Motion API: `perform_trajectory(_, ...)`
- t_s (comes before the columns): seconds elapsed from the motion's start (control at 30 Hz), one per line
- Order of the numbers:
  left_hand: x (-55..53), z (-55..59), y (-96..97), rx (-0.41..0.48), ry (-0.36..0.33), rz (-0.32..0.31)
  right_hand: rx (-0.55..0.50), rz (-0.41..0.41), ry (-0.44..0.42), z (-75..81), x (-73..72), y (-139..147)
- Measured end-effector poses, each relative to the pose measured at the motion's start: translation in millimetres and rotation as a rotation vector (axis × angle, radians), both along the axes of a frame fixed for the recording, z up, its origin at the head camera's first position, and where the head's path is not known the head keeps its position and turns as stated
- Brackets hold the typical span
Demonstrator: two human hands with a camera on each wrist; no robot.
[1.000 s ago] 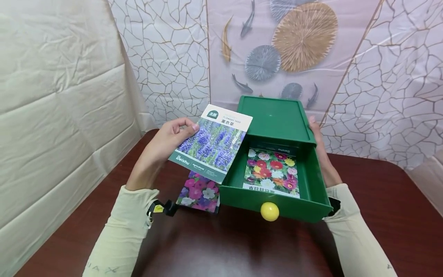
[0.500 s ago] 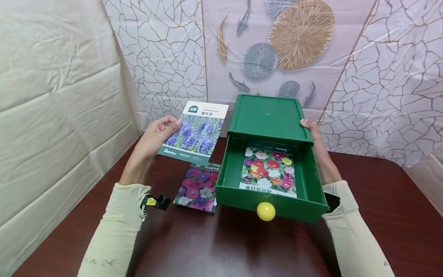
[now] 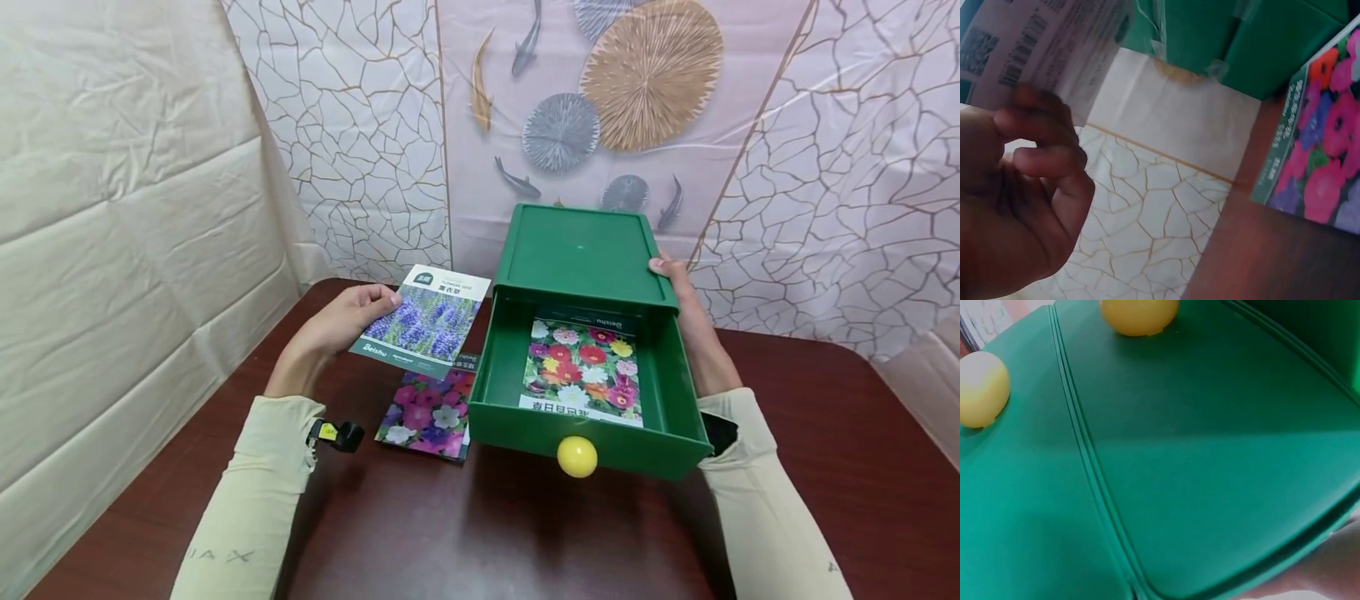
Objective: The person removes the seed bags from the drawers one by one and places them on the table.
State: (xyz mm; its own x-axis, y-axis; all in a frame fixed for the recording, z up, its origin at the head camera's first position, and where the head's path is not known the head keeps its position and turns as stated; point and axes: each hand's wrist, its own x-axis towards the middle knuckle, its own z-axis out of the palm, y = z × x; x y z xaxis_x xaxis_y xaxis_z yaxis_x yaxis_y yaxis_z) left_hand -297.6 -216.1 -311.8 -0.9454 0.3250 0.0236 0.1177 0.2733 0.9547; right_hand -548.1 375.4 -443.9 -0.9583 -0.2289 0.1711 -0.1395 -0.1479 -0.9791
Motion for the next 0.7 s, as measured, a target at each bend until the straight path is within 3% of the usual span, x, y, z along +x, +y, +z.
perform_trajectory(0.17, -3.1, -7.6, -1.3, -0.081, -0.085, -0.067, 0.004, 0.046, -0.028, -44.2, -71.8, 40.6)
perform_trajectory(0.3, -3.4, -10.1, -1.0, -0.207, -0.077, -0.101, -0.015, 0.079, -0.026, -64.9, -106.7, 61.6)
perform_trajectory(0.37, -3.6, -11.2, -0.6, -0.252, -0.068, -0.102, -0.029, 0.082, -0.033, -68.2, -112.9, 64.9)
perform_trajectory(0.6, -4.2, -17.3, 0.8, -0.301, -0.075, -0.130, -0.018, 0.023, -0.056, -63.5, -107.3, 60.1)
perform_trajectory(0.7, -4.7, -21.3, 0.5, -0.315, -0.094, -0.153, -0.029, 0.043, -0.055, -64.9, -112.4, 62.2)
